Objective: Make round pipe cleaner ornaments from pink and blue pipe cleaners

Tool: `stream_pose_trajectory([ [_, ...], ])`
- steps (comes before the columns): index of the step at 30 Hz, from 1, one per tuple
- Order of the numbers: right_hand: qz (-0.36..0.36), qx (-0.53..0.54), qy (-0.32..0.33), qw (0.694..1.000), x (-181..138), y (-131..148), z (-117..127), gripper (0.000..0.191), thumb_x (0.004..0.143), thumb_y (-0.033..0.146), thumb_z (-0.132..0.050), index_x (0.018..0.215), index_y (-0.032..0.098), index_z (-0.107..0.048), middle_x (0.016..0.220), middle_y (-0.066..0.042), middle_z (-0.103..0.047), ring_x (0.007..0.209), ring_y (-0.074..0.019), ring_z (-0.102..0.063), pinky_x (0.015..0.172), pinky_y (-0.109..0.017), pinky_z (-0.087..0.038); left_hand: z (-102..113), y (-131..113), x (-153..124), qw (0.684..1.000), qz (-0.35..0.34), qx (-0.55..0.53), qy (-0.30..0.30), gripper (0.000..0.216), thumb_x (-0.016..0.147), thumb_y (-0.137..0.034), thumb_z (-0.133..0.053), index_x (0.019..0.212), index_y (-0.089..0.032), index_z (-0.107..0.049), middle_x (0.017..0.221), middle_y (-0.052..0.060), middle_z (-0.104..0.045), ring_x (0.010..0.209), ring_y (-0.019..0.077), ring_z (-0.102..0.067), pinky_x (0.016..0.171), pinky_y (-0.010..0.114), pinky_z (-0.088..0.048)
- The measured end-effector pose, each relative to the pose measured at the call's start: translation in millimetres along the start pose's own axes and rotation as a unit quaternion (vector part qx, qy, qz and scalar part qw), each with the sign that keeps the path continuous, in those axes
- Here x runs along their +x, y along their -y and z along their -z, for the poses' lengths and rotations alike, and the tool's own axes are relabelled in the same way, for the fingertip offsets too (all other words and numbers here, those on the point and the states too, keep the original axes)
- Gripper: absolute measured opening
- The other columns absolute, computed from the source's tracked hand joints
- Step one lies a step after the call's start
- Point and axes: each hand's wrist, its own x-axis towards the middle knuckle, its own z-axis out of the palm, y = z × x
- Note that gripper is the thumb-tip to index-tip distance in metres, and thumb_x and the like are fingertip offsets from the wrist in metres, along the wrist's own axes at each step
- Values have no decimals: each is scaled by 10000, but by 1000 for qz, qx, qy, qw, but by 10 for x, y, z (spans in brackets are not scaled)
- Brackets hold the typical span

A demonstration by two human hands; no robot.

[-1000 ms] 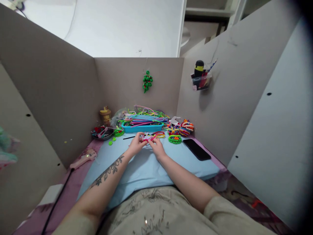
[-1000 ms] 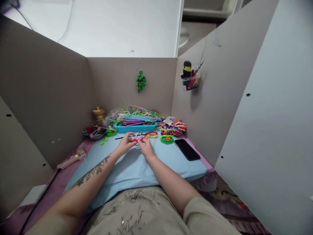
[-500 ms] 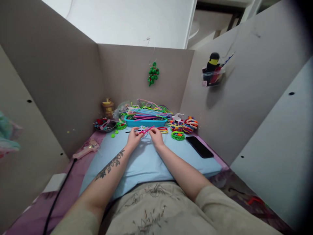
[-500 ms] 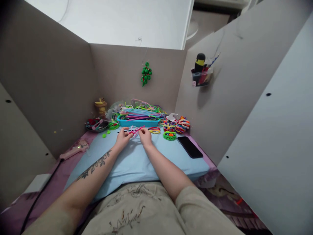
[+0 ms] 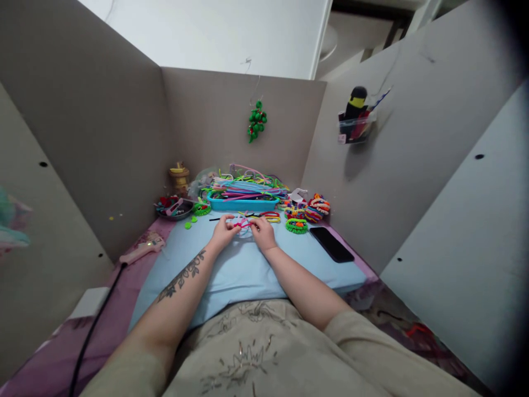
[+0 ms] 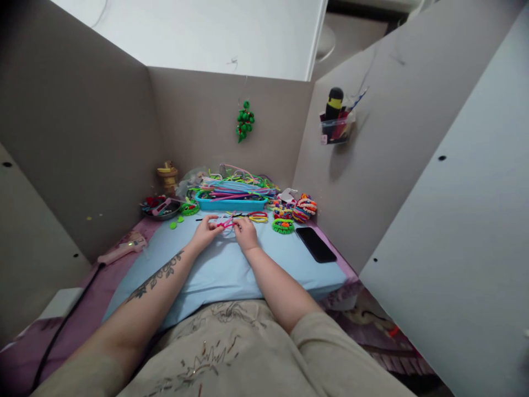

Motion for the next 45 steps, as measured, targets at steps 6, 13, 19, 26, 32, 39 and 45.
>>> stream_pose_trajectory([
  [6,12,60,17,998,-22,50,15,198,788,197,-519,876,222,-695,826,-43,-638,789,-161,-585,772,-295,-467,5,-22,-15,999,-2,40,11,467,616,-281,-685,1016,-161,-475,556,-74,-498,480,88,-483,484,197,-349],
  [13,-84,152,10,985,-24,94,16,161,735,243,-561,794,213,-707,781,-39,-654,763,-166,-596,735,-300,-474,0,-33,-23,999,4,20,33,471,625,-276,-683,1028,-160,-470,573,-73,-495,475,75,-466,476,186,-343],
  [19,-153,187,24,970,-38,129,8,135,687,258,-554,754,180,-643,661,1,-627,605,-135,-558,606,-259,-455,-13,-59,-40,999,7,-1,54,482,618,-274,-692,1028,-155,-467,571,-81,-481,459,63,-448,466,180,-329],
  [26,-199,255,58,945,-22,134,21,83,612,250,-623,629,180,-581,578,26,-592,554,-128,-542,592,-258,-443,-4,-36,-27,999,-12,3,45,481,614,-281,-691,1024,-158,-471,561,-81,-490,470,74,-463,481,187,-336],
  [32,-216,345,91,909,-35,133,-2,165,610,277,-663,713,171,-590,704,-8,-651,639,-145,-601,676,-285,-467,3,-67,-51,999,-23,19,29,438,632,-284,-673,999,-164,-466,584,-65,-528,499,81,-490,505,193,-358],
  [39,-166,237,59,955,-40,138,-1,187,722,362,-573,723,176,-588,646,11,-591,603,-129,-532,621,-252,-426,-14,-173,-93,1000,-20,4,18,443,623,-319,-685,967,-178,-445,556,-76,-508,480,79,-472,500,194,-337],
  [45,-141,147,8,979,-37,126,-11,185,712,364,-586,715,184,-627,695,-3,-610,636,-138,-517,623,-251,-423,-29,-194,-109,998,14,-20,59,482,605,-356,-703,971,-187,-440,545,-82,-502,466,81,-478,490,194,-332],
])
